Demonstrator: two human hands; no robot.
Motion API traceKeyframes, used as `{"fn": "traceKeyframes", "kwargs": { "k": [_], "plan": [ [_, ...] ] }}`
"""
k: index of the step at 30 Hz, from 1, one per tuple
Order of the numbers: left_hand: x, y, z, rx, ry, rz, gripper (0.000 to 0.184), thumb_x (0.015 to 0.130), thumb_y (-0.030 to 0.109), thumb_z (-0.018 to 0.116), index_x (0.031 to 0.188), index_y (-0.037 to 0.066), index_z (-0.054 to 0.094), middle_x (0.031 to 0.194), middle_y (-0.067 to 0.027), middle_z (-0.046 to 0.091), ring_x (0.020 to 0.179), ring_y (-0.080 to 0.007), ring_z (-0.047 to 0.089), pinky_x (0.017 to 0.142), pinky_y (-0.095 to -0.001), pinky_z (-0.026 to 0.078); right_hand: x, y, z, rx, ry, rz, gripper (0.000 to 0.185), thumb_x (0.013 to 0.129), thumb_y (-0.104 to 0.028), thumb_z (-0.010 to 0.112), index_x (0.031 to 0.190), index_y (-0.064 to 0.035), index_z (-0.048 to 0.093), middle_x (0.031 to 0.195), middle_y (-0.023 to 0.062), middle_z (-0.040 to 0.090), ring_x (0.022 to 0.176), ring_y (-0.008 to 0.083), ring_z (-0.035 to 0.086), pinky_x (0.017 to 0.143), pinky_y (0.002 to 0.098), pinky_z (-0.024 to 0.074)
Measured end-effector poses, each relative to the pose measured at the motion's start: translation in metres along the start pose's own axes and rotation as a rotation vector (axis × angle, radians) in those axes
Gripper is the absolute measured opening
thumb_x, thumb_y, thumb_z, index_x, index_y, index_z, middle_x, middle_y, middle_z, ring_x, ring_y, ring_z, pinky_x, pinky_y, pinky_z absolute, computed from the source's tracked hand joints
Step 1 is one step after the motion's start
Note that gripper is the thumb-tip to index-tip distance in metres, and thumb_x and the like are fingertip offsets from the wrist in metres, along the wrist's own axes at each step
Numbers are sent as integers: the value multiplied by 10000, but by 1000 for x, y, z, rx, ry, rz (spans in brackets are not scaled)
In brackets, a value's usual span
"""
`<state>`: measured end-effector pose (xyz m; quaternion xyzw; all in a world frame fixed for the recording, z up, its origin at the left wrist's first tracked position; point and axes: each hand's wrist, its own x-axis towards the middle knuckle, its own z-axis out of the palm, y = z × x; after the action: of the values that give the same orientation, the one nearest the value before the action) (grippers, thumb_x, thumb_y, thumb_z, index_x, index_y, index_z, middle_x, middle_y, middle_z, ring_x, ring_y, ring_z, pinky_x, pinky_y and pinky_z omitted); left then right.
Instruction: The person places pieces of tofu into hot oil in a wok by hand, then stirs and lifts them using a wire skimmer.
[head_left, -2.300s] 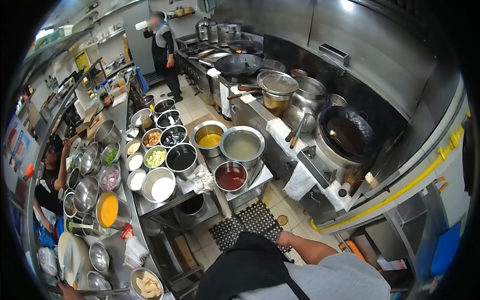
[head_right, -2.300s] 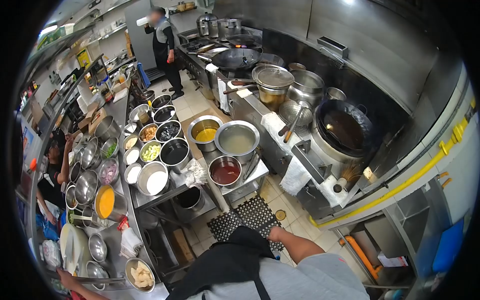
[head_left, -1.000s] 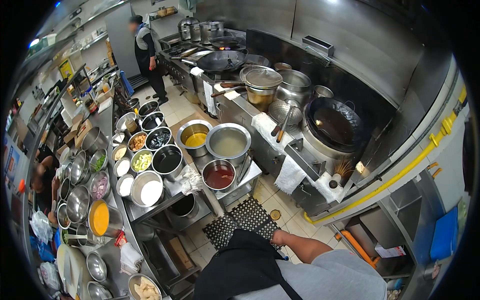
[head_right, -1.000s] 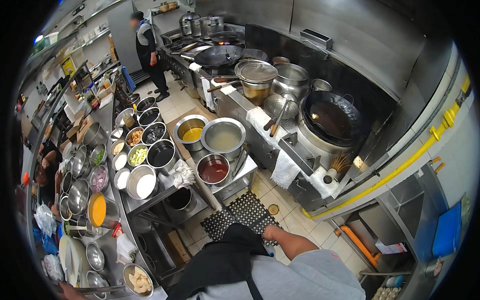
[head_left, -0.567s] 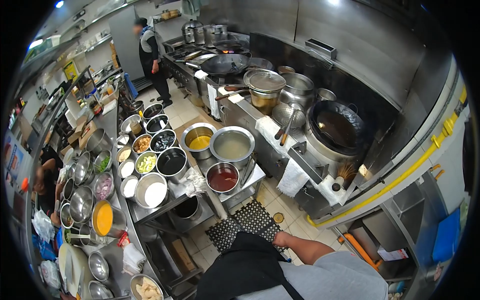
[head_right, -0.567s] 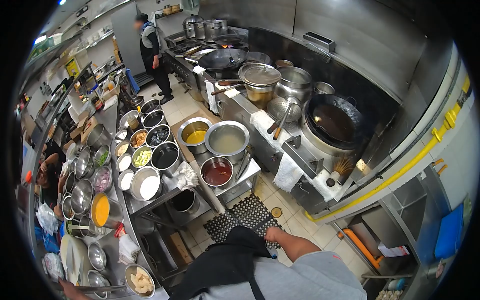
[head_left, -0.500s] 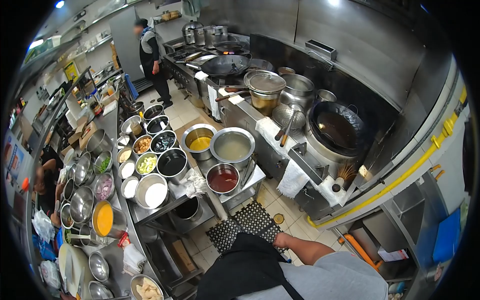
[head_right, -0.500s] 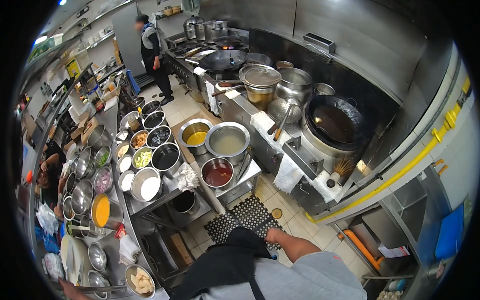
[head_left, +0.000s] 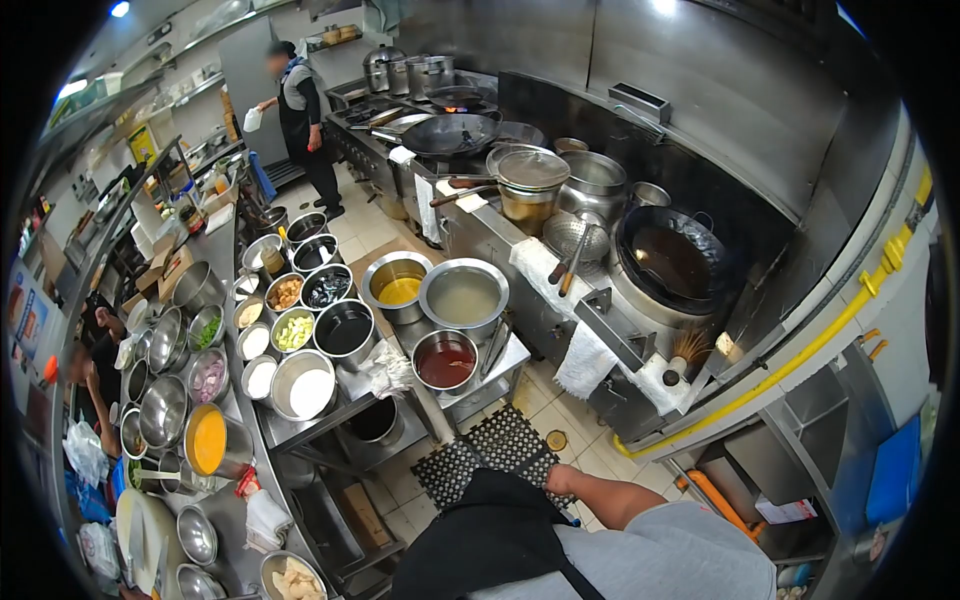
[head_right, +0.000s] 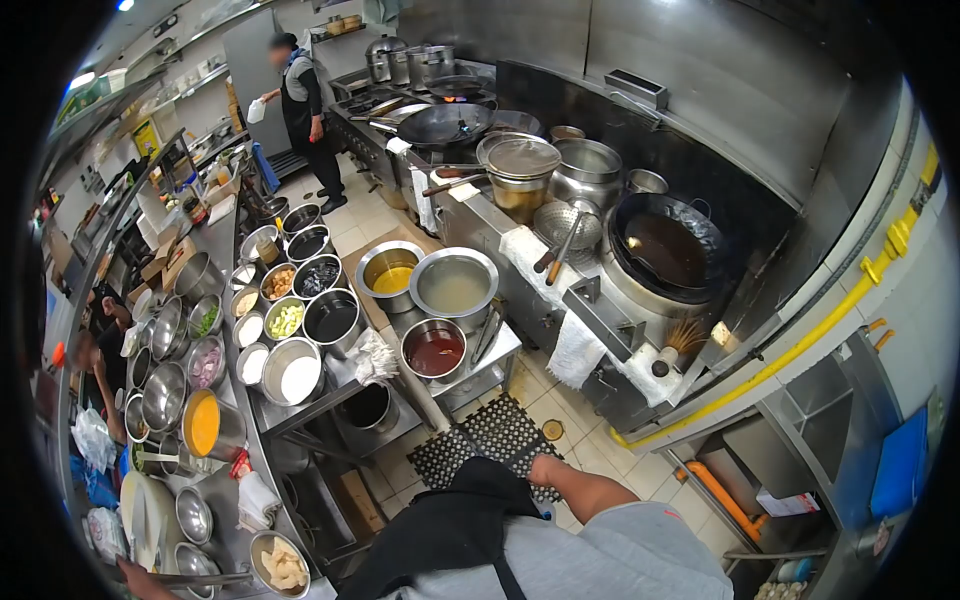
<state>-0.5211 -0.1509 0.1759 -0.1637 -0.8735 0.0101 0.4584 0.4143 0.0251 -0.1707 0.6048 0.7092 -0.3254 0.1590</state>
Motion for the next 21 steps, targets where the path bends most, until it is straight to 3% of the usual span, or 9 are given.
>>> {"fn": "traceKeyframes", "kwargs": {
  "k": [1, 5, 8, 10, 13, 17, 20, 21],
  "plan": [
    [0, 0, 0, -228, -41, -69, 199, 800, 239, 458, 891, 130, 598, 853, -46, 599, 758, -227, 602, 586, -417, 481, 2, 1, 2, 6, 18, -9, 383, 730, -367, 481, 762, -19, 637, 862, 163, 605, 856, 312, 561, 767, 386, 442],
    [-2, -2, 3, -315, 47, -50, 202, 800, 245, 455, 903, 142, 594, 862, -41, 597, 752, -218, 603, 578, -406, 480, 4, -7, -4, 14, -99, 84, 402, 703, -354, 551, 875, 0, 630, 995, 198, 570, 961, 287, 544, 832, 346, 431],
    [4, -5, 13, -216, -54, -24, 213, 797, 248, 451, 923, 148, 589, 895, -42, 590, 769, -217, 599, 579, -398, 476, 8, -4, 1, 29, -105, 85, 406, 697, -356, 552, 872, 2, 630, 993, 198, 571, 960, 288, 544, 830, 345, 433],
    [8, -6, 13, 206, -142, 126, 219, 794, 248, 451, 935, 152, 587, 929, -46, 580, 801, -223, 592, 597, -398, 472, 10, -2, 2, -31, -142, 49, 402, 694, -354, 551, 856, 5, 632, 982, 199, 574, 946, 292, 550, 821, 347, 437],
    [7, -3, 8, 304, -85, 165, 213, 791, 247, 454, 924, 148, 588, 899, -47, 585, 786, -220, 594, 590, -393, 473, 8, 2, 4, -73, -76, -53, 392, 731, -375, 471, 773, -21, 636, 860, 159, 606, 854, 317, 563, 750, 388, 450],
    [1, -1, -3, 453, -3, 225, 205, 785, 244, 459, 907, 142, 589, 855, -48, 593, 765, -216, 598, 579, -387, 474, 10, 3, 2, -25, -108, -18, 368, 723, -369, 481, 766, -39, 641, 833, 151, 612, 842, 304, 569, 740, 380, 454],
    [-1, -3, 0, 181, 72, 125, 183, 787, 218, 473, 866, 105, 594, 826, -63, 585, 730, -232, 588, 583, -365, 469, -3, -11, -15, 3, -74, 35, 351, 715, -367, 492, 754, -55, 647, 799, 146, 616, 829, 293, 574, 739, 373, 453],
    [2, -13, 20, -95, 141, 136, 252, 808, 148, 432, 1050, 129, 501, 924, -81, 573, 747, -218, 568, 637, -327, 449, -4, -13, -17, 17, -70, 46, 349, 711, -367, 496, 746, -55, 648, 778, 144, 617, 816, 292, 576, 738, 371, 453]
  ]
}}
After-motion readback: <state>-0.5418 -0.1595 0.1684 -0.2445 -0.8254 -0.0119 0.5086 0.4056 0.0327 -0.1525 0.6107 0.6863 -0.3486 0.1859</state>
